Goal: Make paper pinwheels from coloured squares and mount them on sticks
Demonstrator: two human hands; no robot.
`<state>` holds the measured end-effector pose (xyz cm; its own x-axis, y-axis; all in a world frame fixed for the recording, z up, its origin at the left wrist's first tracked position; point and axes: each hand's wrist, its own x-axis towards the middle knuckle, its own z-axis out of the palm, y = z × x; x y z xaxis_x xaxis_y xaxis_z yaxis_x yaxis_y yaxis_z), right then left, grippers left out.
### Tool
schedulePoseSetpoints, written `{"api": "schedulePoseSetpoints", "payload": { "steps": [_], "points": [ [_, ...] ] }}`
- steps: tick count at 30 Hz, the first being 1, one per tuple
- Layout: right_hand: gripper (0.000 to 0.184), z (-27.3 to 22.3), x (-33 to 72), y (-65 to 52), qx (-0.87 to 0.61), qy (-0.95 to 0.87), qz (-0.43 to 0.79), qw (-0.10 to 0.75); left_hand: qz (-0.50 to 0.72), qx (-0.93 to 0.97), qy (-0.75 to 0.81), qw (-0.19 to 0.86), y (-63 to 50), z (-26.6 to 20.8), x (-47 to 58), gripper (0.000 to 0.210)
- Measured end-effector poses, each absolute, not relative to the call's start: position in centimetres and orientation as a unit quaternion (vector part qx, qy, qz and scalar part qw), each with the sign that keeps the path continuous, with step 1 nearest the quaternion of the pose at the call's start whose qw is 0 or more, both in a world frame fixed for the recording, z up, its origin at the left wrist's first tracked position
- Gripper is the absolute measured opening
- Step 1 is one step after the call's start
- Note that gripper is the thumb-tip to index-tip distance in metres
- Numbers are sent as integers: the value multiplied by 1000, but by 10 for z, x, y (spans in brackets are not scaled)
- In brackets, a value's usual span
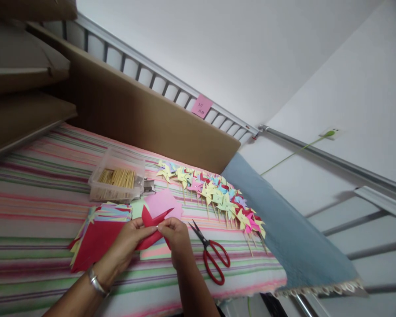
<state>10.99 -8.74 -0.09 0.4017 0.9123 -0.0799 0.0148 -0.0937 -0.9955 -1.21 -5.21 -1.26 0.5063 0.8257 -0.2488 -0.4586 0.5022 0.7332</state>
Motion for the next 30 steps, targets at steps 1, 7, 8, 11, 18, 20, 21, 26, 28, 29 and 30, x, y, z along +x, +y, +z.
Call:
{"api": "schedulePoseSetpoints", "payload": {
  "steps": [1,7,8,11,18,20,21,26,28,29,30],
  "points": [
    [8,0,110,-88,-623,-374,400,559,395,305,301,812,-52,-12,-12,23],
    [7,4,109,-90,-620,-376,408,555,396,314,312,805,-52,-14,-12,21],
    [8,4,109,-90,-622,-376,408,553,398,315,320,800,-53,-14,-12,20],
    [8,2,109,-89,-623,-375,411,550,400,315,336,793,-53,-14,-12,20],
    [9,-2,108,-87,-623,-387,394,554,396,298,316,809,-53,-16,-11,18],
    [8,-3,107,-86,-619,-401,379,559,390,296,293,821,-52,-18,-10,21],
    [7,-4,107,-86,-616,-410,375,559,388,295,282,827,-52,-19,-10,23],
    [11,-3,109,-91,-601,-458,359,548,405,296,269,822,-55,-18,-8,25],
    [12,0,111,-96,-587,-473,363,548,427,299,275,808,-54,-14,-9,24],
    [13,2,113,-98,-579,-475,371,550,439,301,276,801,-53,-12,-10,25],
    [15,4,114,-101,-575,-467,374,557,451,304,279,791,-52,-10,-12,25]
  ]
}}
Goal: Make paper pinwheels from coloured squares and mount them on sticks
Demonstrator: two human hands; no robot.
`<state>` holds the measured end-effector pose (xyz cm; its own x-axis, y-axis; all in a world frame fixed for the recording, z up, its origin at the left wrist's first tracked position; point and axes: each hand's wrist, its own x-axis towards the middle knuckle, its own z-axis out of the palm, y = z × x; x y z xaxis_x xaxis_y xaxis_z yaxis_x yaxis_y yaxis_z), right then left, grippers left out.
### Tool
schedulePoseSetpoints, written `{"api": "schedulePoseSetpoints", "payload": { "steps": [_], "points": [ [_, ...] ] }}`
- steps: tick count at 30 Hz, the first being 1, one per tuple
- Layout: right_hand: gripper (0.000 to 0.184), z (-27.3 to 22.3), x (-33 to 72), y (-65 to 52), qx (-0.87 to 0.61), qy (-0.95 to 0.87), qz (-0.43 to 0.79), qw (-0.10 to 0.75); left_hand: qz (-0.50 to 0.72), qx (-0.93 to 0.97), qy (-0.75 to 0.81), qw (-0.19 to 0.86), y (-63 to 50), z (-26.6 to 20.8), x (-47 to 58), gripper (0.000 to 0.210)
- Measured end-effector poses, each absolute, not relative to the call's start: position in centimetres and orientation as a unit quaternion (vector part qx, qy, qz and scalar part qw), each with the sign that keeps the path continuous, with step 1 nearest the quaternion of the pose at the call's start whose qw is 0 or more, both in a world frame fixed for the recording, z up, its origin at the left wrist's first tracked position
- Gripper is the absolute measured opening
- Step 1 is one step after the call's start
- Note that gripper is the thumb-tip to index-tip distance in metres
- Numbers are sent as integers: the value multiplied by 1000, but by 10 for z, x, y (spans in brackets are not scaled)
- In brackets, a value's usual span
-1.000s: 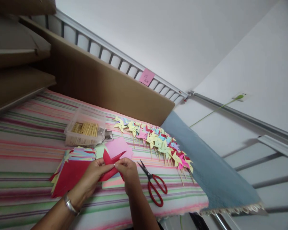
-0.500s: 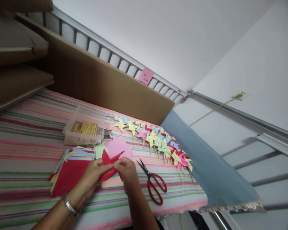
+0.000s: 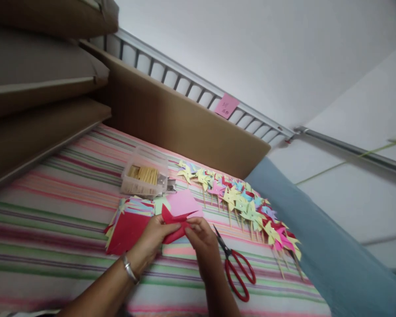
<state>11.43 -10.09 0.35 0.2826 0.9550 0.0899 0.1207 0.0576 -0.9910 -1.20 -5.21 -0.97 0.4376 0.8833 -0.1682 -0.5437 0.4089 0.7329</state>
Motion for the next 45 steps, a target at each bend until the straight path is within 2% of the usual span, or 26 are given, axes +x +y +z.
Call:
{"api": "schedulePoseSetpoints", "payload": {
  "steps": [5,10,14,17,19,23,26,29,32,36,41,45],
  "points": [
    [23,-1,123,-105,-616,-391,349,589,482,338,283,757,-45,0,-24,22],
    [20,-10,125,-75,-645,-450,311,534,454,326,182,809,-41,12,-42,22],
    [19,9,109,-19,-641,-638,165,394,422,301,159,840,-41,19,-60,23],
    [16,25,87,30,-601,-723,147,306,403,300,159,850,-42,18,-68,22],
    [16,28,72,63,-573,-776,146,219,395,325,149,846,-43,16,-70,20],
    [9,19,46,117,-553,-822,131,35,380,361,141,840,-43,13,-71,21],
    [20,7,32,142,-554,-822,107,-68,377,363,122,843,-42,13,-72,19],
    [26,0,25,153,-551,-821,85,-125,381,356,91,848,-41,11,-73,13],
    [26,-3,27,154,-542,-827,66,-135,385,344,83,852,-40,7,-74,11],
    [25,-1,35,150,-536,-837,52,-93,390,344,99,848,-40,4,-75,13],
    [9,25,41,140,-537,-842,46,33,391,351,116,843,-38,8,-76,17],
    [10,58,47,112,-549,-818,61,163,402,375,160,820,-35,7,-77,19]
  ]
}}
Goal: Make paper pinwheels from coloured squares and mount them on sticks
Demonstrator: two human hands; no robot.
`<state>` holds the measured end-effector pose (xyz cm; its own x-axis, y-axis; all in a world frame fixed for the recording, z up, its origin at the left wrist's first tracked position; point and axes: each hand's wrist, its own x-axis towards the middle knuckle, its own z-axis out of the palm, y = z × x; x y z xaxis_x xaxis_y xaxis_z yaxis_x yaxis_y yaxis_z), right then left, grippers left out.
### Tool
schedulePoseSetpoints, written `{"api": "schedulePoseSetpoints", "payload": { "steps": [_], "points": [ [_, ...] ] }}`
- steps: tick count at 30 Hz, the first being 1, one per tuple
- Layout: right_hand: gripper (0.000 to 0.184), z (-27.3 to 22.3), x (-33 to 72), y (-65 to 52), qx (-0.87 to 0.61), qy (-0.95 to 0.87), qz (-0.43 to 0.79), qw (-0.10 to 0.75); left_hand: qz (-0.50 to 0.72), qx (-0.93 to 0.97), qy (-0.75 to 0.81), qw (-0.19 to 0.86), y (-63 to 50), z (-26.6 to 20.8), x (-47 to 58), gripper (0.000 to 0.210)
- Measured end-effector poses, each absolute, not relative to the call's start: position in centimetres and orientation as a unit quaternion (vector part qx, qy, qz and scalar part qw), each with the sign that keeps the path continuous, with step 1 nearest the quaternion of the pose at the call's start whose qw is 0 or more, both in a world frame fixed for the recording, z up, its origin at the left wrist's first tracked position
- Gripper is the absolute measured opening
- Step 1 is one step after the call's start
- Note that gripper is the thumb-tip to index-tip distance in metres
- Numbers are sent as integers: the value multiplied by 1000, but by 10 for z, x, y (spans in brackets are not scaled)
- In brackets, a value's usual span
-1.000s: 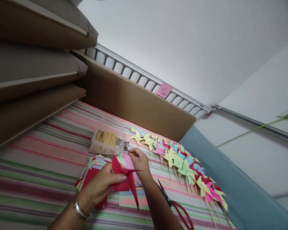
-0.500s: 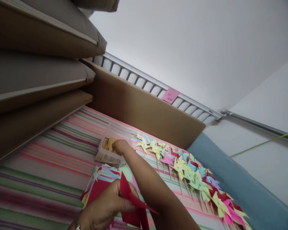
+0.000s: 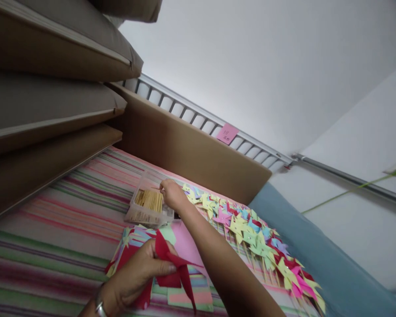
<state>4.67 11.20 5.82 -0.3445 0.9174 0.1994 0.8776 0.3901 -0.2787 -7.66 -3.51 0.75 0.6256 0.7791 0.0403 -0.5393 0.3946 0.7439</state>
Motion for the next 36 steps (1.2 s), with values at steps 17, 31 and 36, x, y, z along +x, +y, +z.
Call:
{"api": "schedulePoseSetpoints", "payload": {
  "steps": [17,31,36],
  "points": [
    [16,35,92,-91,-567,-436,424,556,453,561,175,670,-31,-3,-72,7],
    [9,39,82,-108,-559,-536,339,534,521,641,190,531,-49,7,-87,3],
    [8,42,77,-109,-562,-550,320,528,539,654,185,497,-48,9,-90,5]
  ]
}}
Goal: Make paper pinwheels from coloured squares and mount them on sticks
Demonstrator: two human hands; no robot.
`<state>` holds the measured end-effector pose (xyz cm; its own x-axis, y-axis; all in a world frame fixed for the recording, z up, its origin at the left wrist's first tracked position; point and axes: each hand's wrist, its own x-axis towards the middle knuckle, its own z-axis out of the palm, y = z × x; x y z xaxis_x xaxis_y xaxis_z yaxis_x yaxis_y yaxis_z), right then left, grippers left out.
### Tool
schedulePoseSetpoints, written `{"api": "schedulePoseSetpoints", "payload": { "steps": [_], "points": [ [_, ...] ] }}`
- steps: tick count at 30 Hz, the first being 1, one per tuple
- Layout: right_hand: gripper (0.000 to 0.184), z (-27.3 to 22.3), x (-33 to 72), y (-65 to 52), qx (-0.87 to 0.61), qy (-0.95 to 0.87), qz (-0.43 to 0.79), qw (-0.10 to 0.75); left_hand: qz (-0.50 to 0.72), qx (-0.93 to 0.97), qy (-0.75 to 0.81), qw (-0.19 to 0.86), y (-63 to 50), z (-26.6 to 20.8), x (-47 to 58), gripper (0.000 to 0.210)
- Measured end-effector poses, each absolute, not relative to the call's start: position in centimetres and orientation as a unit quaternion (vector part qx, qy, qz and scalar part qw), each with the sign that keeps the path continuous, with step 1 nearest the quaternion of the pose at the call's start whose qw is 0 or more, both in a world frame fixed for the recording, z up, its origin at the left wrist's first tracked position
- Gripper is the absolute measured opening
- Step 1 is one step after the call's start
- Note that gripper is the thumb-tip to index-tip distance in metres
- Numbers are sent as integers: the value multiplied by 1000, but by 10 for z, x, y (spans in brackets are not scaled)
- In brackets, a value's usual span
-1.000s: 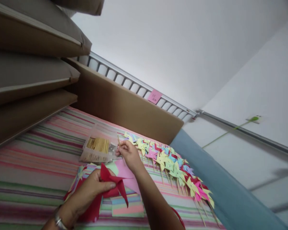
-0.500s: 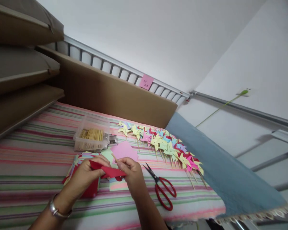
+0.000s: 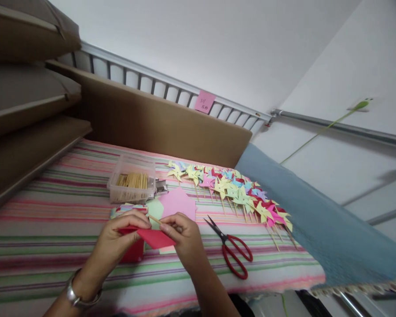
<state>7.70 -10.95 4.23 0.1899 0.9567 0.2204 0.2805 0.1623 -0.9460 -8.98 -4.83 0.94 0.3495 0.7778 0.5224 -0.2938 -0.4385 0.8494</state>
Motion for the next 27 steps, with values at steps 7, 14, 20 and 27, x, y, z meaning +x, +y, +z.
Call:
{"api": "schedulePoseSetpoints", "payload": {
  "steps": [7,14,20,27],
  "points": [
    [7,44,72,-107,-566,-555,304,528,569,644,202,469,-48,8,-90,5],
    [6,46,69,-107,-567,-568,291,521,573,646,221,452,-51,11,-93,5],
    [5,49,66,-106,-559,-568,289,529,577,635,241,454,-50,10,-91,3],
    [4,54,63,-108,-553,-554,313,539,578,635,234,456,-49,9,-92,6]
  ]
}}
